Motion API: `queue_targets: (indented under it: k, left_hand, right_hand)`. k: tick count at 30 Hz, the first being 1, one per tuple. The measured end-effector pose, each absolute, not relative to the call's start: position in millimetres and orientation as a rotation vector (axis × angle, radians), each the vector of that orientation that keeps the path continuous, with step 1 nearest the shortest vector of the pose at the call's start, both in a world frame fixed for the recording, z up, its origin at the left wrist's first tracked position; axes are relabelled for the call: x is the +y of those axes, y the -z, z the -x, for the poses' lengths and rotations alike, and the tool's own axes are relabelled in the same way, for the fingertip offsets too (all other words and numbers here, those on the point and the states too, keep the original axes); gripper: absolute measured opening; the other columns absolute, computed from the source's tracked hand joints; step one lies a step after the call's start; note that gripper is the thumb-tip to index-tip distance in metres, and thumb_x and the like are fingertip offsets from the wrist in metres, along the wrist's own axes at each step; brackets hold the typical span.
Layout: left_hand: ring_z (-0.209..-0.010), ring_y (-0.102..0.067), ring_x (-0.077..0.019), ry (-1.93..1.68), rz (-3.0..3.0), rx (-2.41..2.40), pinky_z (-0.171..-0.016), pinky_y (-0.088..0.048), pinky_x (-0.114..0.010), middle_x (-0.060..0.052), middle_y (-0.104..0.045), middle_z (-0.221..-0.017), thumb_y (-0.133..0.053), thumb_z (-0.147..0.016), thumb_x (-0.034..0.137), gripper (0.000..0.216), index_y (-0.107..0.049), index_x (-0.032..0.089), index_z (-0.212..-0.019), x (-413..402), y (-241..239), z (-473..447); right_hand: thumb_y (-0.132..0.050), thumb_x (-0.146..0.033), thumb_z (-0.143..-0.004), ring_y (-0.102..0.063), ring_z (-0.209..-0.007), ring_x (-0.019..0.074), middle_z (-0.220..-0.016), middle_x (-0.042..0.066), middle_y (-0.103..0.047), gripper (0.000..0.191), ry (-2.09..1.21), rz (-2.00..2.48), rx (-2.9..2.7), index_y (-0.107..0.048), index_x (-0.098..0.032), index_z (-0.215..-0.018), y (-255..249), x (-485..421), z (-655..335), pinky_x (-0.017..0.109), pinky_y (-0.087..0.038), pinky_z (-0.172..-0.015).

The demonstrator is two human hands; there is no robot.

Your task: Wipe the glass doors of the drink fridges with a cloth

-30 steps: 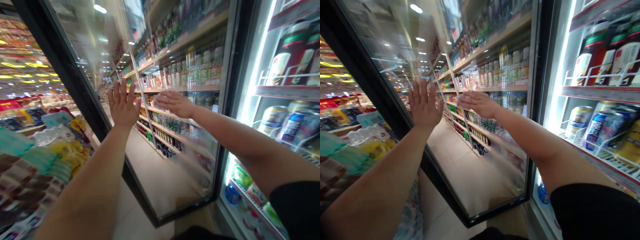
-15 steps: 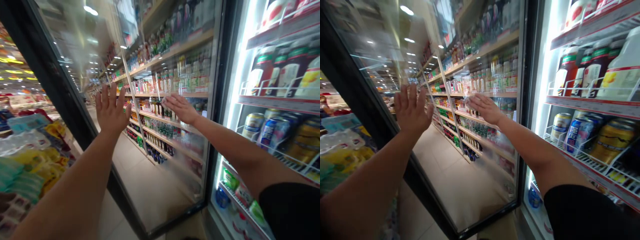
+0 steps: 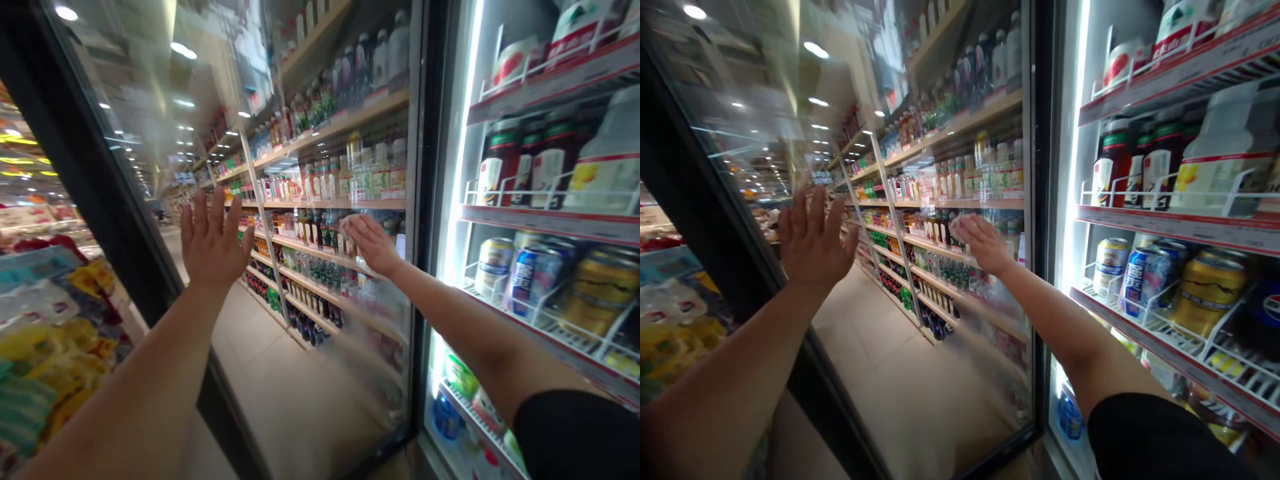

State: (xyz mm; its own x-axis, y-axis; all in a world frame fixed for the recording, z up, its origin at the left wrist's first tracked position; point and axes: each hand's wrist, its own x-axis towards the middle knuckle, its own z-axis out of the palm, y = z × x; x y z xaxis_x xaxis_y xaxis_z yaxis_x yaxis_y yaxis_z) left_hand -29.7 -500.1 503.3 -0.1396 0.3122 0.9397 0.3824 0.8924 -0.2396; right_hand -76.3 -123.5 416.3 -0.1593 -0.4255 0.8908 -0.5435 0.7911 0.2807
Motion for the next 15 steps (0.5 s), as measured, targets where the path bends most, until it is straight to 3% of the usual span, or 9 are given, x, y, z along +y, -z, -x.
queue_targets:
  k: [2, 4, 8, 11, 15]
  left_hand:
    - [-0.164, -0.007, -0.0303, 0.075, 0.535, -1.743, -0.134, -0.006, -0.059, 0.001, -0.015, -0.176, -0.046, -0.105, 0.055, 0.069, -0.030, 0.028, -0.166, -500.3, -503.2, 29.9]
    - [-0.164, -0.008, -0.0297, 0.094, 0.527, -1.747, -0.134, -0.005, -0.059, 0.001, -0.016, -0.175, -0.047, -0.105, 0.056, 0.069, -0.032, 0.028, -0.166, -499.3, -503.5, 28.9]
    - [-0.164, -0.009, -0.0305, 0.132, 0.522, -1.755, -0.135, -0.004, -0.057, -0.001, -0.019, -0.175, -0.048, -0.103, 0.058, 0.069, -0.037, 0.026, -0.164, -496.6, -504.3, 26.2]
    - [-0.164, -0.006, -0.0296, 0.128, 0.524, -1.773, -0.135, -0.003, -0.057, 0.001, -0.016, -0.175, -0.045, -0.105, 0.058, 0.068, -0.035, 0.026, -0.165, -496.7, -504.3, 26.0]
    - [-0.164, -0.002, -0.0279, 0.173, 0.523, -1.797, -0.135, 0.001, -0.057, 0.006, -0.013, -0.175, -0.043, -0.105, 0.059, 0.067, -0.035, 0.028, -0.164, -497.5, -504.2, 26.8]
  right_hand:
    - [-0.038, -0.018, -0.104, -0.024, -0.162, 0.0259, -0.165, 0.010, -0.047, 0.056, -0.269, -0.519, -1.741, -0.049, -0.021, -0.159, -403.9, -126.2, 77.2, 0.059, -0.033, -0.130]
    - [-0.040, -0.016, -0.103, -0.028, -0.160, 0.0276, -0.162, 0.009, -0.051, 0.056, -0.281, -0.517, -1.783, -0.053, -0.025, -0.156, -369.3, -129.0, 72.6, 0.060, -0.036, -0.128]
    - [-0.046, -0.013, -0.097, -0.051, -0.148, 0.0209, -0.149, -0.001, -0.065, 0.058, -0.012, -1.108, -1.964, -0.060, -0.038, -0.148, -313.3, -121.4, 59.5, 0.047, -0.046, -0.124]
    - [-0.047, -0.013, -0.097, -0.051, -0.148, 0.0197, -0.150, -0.001, -0.064, 0.059, 0.040, -1.164, -1.998, -0.060, -0.038, -0.149, -330.5, -105.8, 59.7, 0.047, -0.044, -0.125]
    - [-0.046, -0.011, -0.098, -0.042, -0.154, 0.0287, -0.155, 0.007, -0.059, 0.057, -0.082, -0.750, -1.930, -0.060, -0.029, -0.151, -355.5, -98.4, 65.4, 0.058, -0.039, -0.127]
